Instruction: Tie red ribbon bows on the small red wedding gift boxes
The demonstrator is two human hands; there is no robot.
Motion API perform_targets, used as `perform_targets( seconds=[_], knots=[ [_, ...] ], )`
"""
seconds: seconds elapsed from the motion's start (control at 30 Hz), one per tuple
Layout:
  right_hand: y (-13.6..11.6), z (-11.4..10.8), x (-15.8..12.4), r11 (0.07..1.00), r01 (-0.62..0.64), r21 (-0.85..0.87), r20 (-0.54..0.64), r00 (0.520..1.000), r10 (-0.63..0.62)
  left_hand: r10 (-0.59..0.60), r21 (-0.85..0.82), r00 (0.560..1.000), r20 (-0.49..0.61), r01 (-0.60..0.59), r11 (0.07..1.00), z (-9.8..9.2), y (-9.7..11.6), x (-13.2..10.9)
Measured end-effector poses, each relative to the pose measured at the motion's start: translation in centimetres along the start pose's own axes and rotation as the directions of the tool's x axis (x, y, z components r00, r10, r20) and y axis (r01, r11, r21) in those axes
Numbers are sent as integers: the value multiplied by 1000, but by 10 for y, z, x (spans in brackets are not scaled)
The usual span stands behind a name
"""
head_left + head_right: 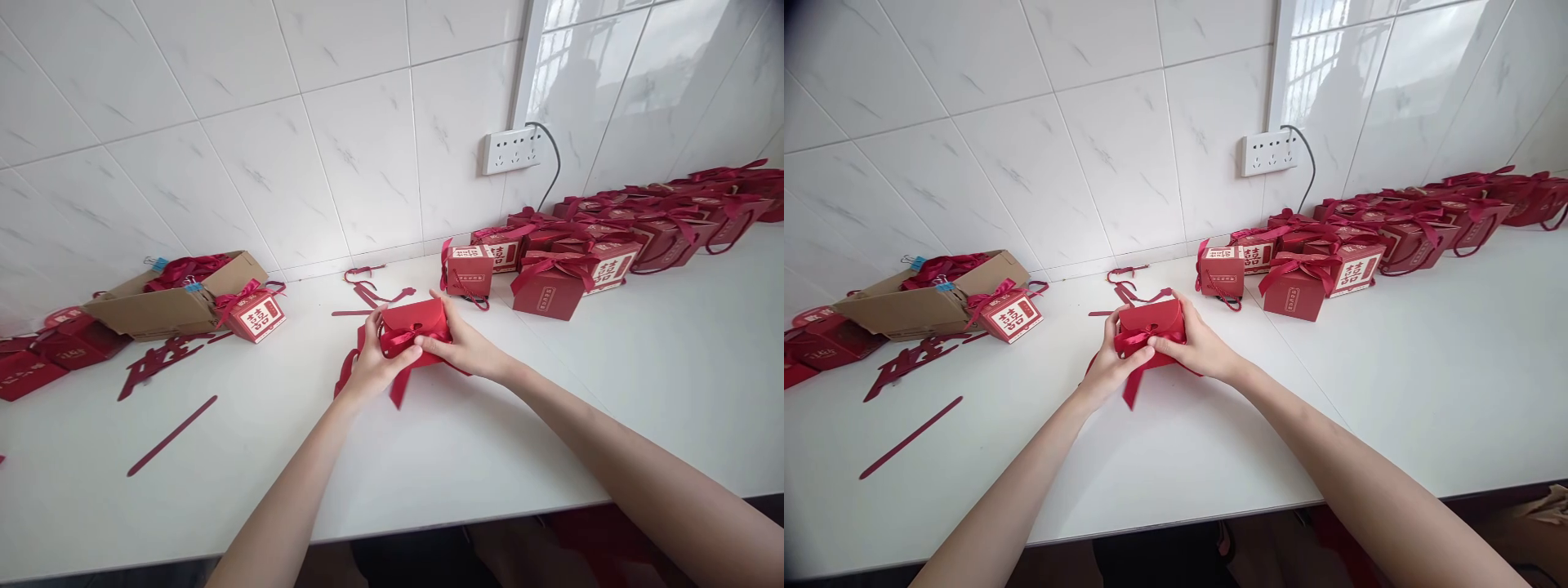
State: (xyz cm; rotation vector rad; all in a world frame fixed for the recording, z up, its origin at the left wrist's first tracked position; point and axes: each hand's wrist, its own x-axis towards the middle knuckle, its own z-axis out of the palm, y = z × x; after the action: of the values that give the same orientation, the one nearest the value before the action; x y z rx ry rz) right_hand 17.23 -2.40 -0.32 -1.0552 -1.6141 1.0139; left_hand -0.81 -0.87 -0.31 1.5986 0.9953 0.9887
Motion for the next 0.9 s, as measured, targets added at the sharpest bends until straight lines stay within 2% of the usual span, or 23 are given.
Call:
perform_targets(
  seconds=[0.13,0.33,0.43,0.57,0.67,0.83,0.9],
  knots=[
    [-4,-8,-1,997,-64,44,79,995,60,-8,-11,1000,-27,8,1000,0,-3,0],
    [-6,-15,-1,1000,13,1,193,981,-12,10,-121,999,34,-5,993,-3,-4,1],
    [-4,-12,-2,999,39,-5,205,978,-37,-3,-118,999,41,8,993,-4,-4,1],
    [-2,-6,-3,998,57,0,207,977,-55,-39,-32,999,11,39,999,-4,-2,-2],
    [0,-3,-4,999,37,0,183,982,-36,-53,-1,999,7,53,999,-3,1,-4],
    [-1,-5,-4,999,31,-7,213,977,-29,-44,-23,999,-1,44,999,-2,1,-4],
    [-3,-8,-3,1000,7,-4,180,984,-6,-42,-48,999,2,42,998,-1,1,-3]
  ],
)
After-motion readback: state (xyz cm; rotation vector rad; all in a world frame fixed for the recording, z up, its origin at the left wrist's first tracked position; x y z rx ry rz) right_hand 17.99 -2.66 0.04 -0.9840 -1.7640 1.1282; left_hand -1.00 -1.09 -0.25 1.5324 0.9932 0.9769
